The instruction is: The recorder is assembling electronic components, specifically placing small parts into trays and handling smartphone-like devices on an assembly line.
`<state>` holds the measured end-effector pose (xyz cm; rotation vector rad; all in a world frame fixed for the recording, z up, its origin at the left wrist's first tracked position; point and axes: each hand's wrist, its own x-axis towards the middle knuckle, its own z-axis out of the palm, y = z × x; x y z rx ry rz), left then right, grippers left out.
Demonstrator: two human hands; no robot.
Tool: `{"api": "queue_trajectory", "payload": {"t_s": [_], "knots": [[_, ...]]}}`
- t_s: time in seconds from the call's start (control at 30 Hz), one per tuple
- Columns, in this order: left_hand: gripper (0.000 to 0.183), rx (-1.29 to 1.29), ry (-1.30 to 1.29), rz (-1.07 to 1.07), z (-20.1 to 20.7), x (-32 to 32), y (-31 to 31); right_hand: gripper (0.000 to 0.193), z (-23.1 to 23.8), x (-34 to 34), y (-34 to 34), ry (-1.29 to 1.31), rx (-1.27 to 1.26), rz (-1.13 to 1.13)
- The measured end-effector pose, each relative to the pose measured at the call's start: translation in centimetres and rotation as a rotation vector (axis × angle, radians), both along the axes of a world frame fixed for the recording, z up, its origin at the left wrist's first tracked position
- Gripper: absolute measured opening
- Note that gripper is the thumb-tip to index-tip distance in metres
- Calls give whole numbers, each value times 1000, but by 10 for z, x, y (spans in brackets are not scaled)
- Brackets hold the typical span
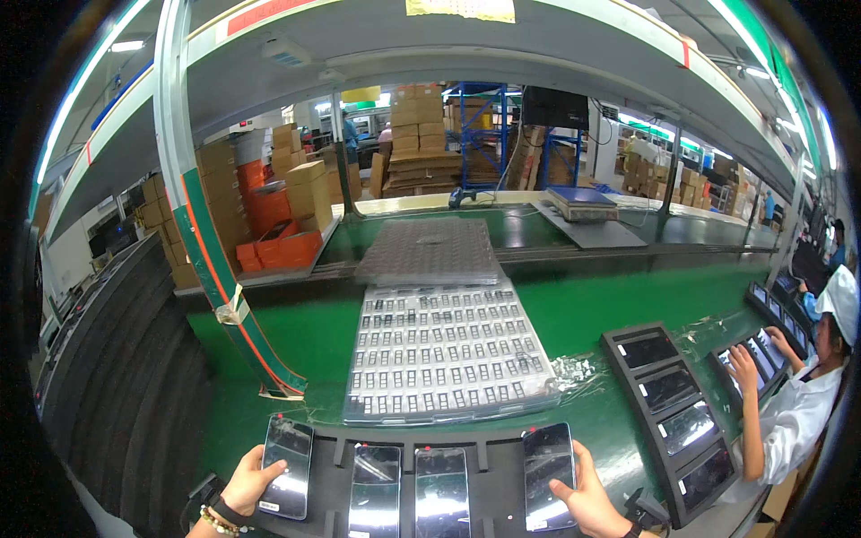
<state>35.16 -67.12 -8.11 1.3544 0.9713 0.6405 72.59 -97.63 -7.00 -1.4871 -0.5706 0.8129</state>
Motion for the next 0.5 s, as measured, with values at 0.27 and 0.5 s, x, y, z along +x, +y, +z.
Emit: {"api": "queue_trajectory", "payload": {"t_s": [0.27, 0.5], "knots": [[66, 228, 387, -193, 2, 17, -29, 77, -33, -26, 9, -305, -111, 104], [49, 1125, 874, -119, 28, -31, -24, 73, 8, 7, -26, -868, -219, 94]]}}
